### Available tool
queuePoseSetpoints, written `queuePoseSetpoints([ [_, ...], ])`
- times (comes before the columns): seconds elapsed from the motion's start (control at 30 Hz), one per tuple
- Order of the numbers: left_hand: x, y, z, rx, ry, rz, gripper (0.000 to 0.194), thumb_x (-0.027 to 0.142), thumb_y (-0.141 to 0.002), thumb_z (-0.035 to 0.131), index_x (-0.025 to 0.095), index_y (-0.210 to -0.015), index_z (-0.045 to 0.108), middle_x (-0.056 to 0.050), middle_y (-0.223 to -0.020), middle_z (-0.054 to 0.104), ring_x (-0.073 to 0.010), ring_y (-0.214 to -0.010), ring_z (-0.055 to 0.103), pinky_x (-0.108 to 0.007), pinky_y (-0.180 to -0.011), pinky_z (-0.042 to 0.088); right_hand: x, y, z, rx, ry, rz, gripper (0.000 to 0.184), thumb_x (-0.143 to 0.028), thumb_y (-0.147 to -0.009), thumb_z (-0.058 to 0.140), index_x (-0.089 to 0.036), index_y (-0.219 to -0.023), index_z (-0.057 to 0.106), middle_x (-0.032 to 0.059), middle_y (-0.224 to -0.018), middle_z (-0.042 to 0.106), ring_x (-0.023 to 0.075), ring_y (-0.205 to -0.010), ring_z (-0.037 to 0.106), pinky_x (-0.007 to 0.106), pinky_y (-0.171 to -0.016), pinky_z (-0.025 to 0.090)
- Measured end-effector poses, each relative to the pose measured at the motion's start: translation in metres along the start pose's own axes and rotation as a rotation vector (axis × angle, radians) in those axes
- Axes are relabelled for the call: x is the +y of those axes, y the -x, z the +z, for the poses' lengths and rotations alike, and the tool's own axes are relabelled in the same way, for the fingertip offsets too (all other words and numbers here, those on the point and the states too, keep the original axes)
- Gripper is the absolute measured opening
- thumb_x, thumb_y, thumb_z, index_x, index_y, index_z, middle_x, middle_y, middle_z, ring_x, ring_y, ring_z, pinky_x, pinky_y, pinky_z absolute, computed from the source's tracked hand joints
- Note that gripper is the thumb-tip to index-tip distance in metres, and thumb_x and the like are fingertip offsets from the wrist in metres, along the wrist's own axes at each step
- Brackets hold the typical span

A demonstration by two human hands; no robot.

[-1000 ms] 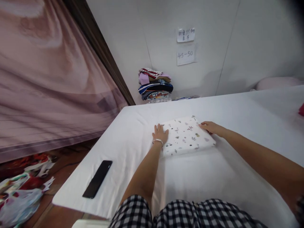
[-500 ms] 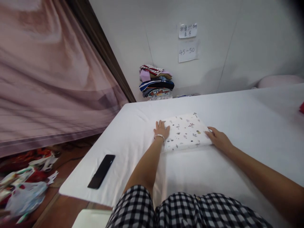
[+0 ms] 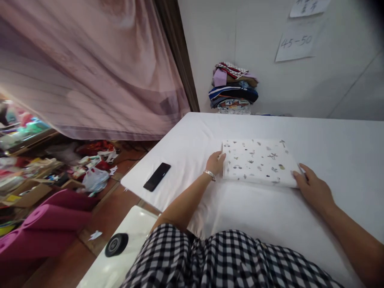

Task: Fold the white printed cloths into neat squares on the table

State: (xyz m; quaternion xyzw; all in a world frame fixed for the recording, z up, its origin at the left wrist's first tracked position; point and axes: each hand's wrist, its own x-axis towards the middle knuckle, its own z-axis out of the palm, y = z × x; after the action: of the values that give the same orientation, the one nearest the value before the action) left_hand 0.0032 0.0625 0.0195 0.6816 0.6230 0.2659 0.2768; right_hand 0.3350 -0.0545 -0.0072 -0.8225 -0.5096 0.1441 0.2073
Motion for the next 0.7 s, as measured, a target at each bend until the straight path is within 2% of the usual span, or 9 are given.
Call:
queuePoseSetpoints([
  [0.1, -0.01, 0.035, 0.006, 0.131, 0.063, -0.058, 0.031, 0.049, -0.087, 0.05, 0.02, -0.096, 0.06, -0.004, -0.093, 0.066, -0.0152, -0.081, 0.061, -0.027, -0.073, 0.046, -0.003, -0.001, -0.001, -0.024, 0.058, 0.018, 0.069, -0.067, -0.084, 0.027, -0.027, -0.138, 0.042, 0.0079, -0.091, 0.067, 0.0321, -0.085, 0.061, 0.039, -0.072, 0.047],
  [0.17, -0.012, 0.052, 0.011, 0.143, 0.069, -0.09, 0.033, 0.054, -0.082, 0.056, 0.02, -0.085, 0.057, -0.001, -0.081, 0.063, -0.014, -0.072, 0.058, -0.025, -0.064, 0.043, -0.003, -0.001, -0.001, -0.035, 0.077, 0.025, 0.07, -0.066, -0.085, 0.024, -0.026, -0.139, 0.04, 0.0088, -0.093, 0.067, 0.0329, -0.086, 0.062, 0.039, -0.073, 0.047],
  [0.27, -0.012, 0.066, 0.016, 0.129, -0.017, -0.085, 0.036, 0.055, -0.079, 0.059, 0.02, -0.076, 0.052, 0.0, -0.075, 0.059, -0.0146, -0.07, 0.054, -0.026, -0.062, 0.039, -0.004, 0.0, 0.0, -0.039, 0.114, 0.013, 0.071, -0.066, -0.086, 0.019, -0.025, -0.14, 0.039, 0.0114, -0.101, 0.067, 0.0342, -0.09, 0.062, 0.041, -0.076, 0.048],
  [0.43, -0.013, 0.066, 0.02, 0.1, -0.176, 0.031, 0.038, 0.051, -0.085, 0.053, 0.02, -0.065, 0.046, -0.001, -0.069, 0.053, -0.0162, -0.07, 0.05, -0.028, -0.063, 0.035, -0.003, -0.001, 0.003, -0.043, 0.16, -0.028, 0.072, -0.064, -0.087, 0.013, -0.023, -0.141, 0.037, 0.0125, -0.114, 0.064, 0.0354, -0.094, 0.061, 0.043, -0.079, 0.047],
  [0.7, -0.023, 0.058, 0.017, 0.098, -0.234, 0.058, 0.034, 0.045, -0.09, 0.049, 0.02, -0.067, 0.046, 0.0, -0.07, 0.054, -0.0152, -0.069, 0.05, -0.027, -0.065, 0.035, -0.002, 0.002, 0.006, -0.066, 0.161, -0.056, 0.072, -0.067, -0.085, 0.014, -0.026, -0.14, 0.038, 0.0112, -0.106, 0.067, 0.0342, -0.09, 0.063, 0.042, -0.077, 0.048],
])
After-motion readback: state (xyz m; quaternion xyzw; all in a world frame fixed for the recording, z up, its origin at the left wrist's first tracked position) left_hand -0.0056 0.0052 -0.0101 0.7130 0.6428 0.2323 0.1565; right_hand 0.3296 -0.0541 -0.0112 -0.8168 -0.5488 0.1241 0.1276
